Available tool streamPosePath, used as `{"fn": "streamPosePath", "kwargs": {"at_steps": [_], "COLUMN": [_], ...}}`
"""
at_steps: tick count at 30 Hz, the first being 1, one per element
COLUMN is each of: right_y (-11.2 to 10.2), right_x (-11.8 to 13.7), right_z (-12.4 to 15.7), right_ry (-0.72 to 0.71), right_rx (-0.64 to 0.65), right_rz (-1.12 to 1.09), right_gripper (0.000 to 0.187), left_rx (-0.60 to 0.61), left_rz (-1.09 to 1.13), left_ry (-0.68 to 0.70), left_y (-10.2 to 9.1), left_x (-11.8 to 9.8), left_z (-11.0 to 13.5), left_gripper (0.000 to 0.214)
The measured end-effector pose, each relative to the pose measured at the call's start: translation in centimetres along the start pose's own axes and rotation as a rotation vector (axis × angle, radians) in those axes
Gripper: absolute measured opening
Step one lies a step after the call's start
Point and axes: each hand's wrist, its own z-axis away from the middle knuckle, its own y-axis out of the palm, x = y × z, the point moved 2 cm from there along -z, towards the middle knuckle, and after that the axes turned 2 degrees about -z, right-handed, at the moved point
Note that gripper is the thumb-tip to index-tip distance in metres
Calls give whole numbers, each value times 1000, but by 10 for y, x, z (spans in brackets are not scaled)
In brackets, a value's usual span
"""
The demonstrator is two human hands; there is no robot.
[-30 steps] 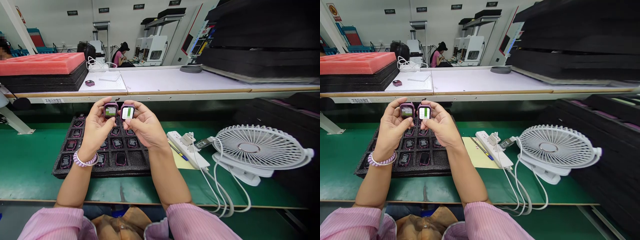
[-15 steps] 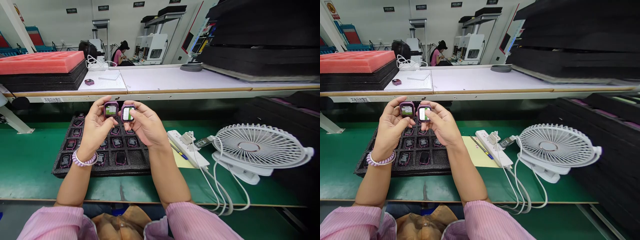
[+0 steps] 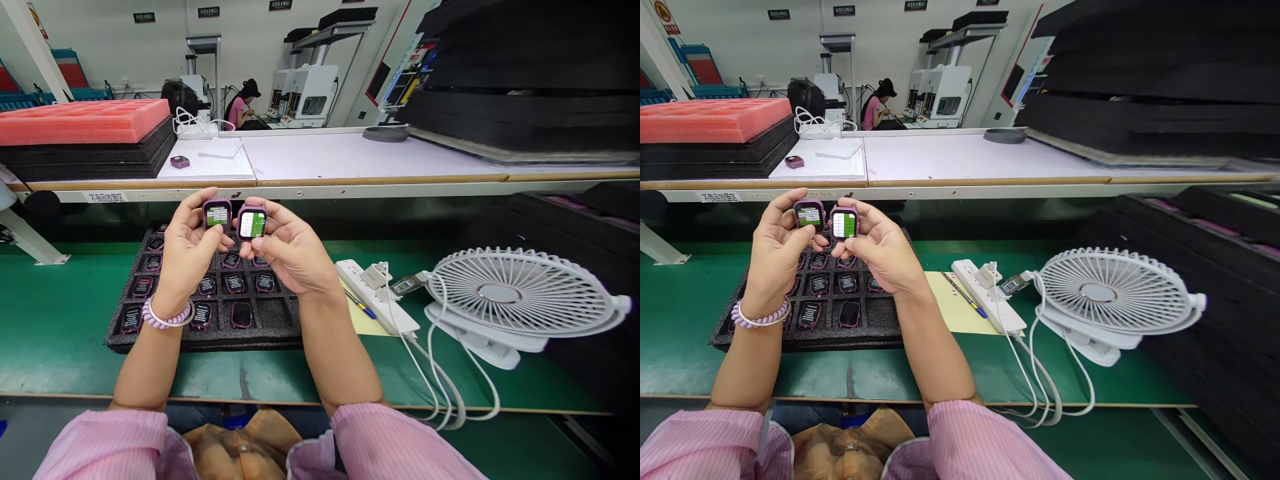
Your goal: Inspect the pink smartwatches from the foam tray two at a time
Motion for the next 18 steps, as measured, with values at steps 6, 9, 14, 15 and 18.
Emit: {"fn": "streamPosePath", "kwargs": {"at_steps": [6, 9, 14, 15, 18], "right_y": [0, -2, -4, -4, -4], "right_x": [-1, -3, -4, -4, -3], "right_z": [-1, -1, -3, -3, -3], "right_ry": [9, 23, -4, -7, -14], "right_rx": [20, 18, 13, 7, -18], "right_rz": [-29, -44, -44, -41, -32], "right_gripper": [55, 47, 44, 45, 49], "left_rx": [4, 10, 30, 32, 35], "left_rz": [18, 21, 13, 15, 20], "left_ry": [26, 33, 16, 13, 6], "left_y": [0, 1, 1, 1, 3], "left_x": [1, 0, 0, 0, -1], "left_z": [-1, 0, 0, 1, 1], "left_gripper": [45, 46, 49, 49, 51]}}
